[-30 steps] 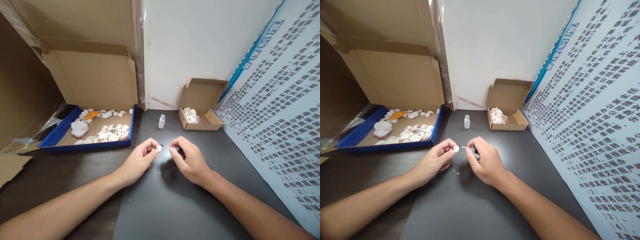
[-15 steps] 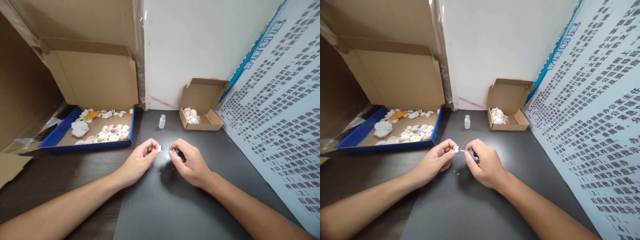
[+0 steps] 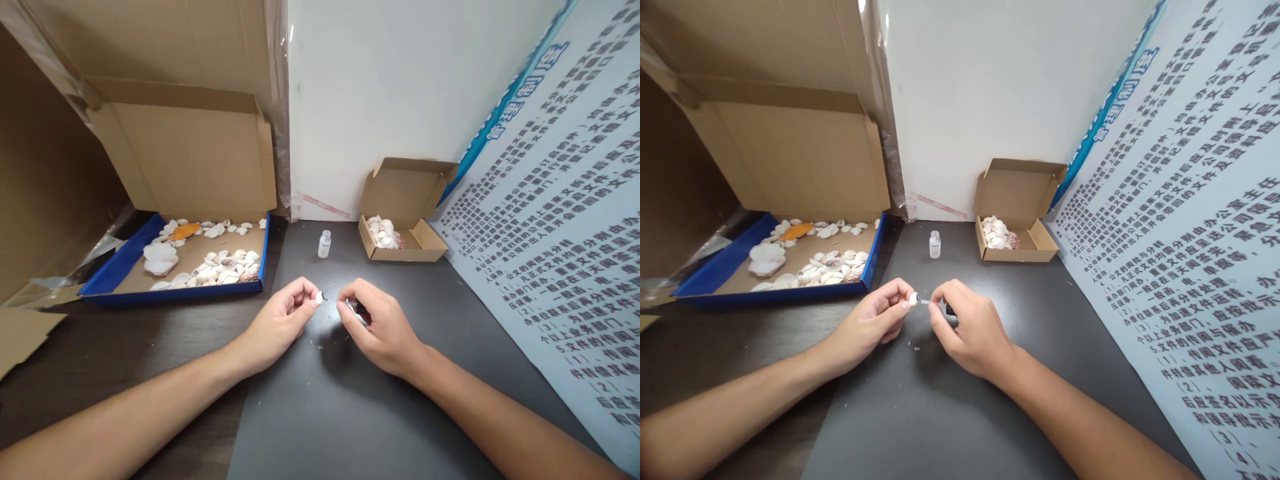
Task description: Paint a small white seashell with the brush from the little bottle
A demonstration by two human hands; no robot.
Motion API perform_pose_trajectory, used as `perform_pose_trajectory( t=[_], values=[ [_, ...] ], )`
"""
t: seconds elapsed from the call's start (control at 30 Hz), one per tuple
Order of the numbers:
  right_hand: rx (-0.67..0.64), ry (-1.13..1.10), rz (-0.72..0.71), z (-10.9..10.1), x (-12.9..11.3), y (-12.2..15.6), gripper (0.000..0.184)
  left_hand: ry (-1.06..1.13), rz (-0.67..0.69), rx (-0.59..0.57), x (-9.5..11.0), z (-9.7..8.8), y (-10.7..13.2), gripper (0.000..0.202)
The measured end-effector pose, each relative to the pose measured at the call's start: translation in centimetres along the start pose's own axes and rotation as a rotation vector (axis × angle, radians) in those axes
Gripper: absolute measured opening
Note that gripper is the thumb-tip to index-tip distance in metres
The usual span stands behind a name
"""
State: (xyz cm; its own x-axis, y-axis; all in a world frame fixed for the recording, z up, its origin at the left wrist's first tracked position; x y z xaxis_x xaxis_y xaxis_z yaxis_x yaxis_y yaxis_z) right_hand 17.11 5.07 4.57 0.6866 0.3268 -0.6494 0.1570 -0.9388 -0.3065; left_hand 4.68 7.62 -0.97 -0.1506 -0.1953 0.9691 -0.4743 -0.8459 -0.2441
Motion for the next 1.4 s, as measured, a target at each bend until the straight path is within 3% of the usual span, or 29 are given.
perform_pose_trajectory(
  t=[0.47, 0.6, 0.77, 0.93, 1.1, 1.27, 1.4],
  values=[
    [0.05, 0.0, 0.021, -0.3, 0.2, -0.1, 0.011, -0.011, -0.016, -0.001, 0.0, 0.0, 0.0, 0.024],
    [0.041, -0.027, -0.033, -0.3, -0.2, 0.2, 0.012, -0.005, -0.003, -0.005, 0.0, 0.0, 0.0, 0.023],
    [0.047, 0.015, 0.032, -0.2, 0.3, 0.0, 0.015, -0.014, -0.006, -0.002, 0.0, 0.0, 0.0, 0.022],
    [0.016, -0.029, -0.048, 0.0, -0.4, 0.1, 0.015, -0.008, -0.008, -0.001, 0.0, 0.0, 0.0, 0.025],
    [0.071, 0.015, 0.025, -0.5, 0.3, -0.2, 0.015, 0.015, -0.031, 0.006, -0.2, 0.0, 0.0, 0.026],
    [0.038, -0.054, -0.062, -0.5, -0.7, 0.1, 0.012, 0.021, -0.034, 0.005, -0.1, 0.2, 0.1, 0.027],
    [0.062, 0.009, -0.001, -0.6, 0.0, -0.1, 0.011, 0.021, -0.046, 0.002, -0.1, 0.2, 0.2, 0.027]
  ],
)
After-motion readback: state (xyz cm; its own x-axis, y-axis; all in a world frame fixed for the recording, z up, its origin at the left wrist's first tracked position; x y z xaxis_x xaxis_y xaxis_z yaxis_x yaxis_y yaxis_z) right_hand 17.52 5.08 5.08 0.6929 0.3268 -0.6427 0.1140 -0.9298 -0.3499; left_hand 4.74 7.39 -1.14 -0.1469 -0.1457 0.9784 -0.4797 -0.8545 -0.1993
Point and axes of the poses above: each hand's wrist, its own y-axis away from the middle knuckle, its own z-axis out of the palm, x = y × z, the point moved 9 cm from there along -y, towards the middle knuckle, and after that the axes turned 14 degrees about z, right-handed, at the moved point
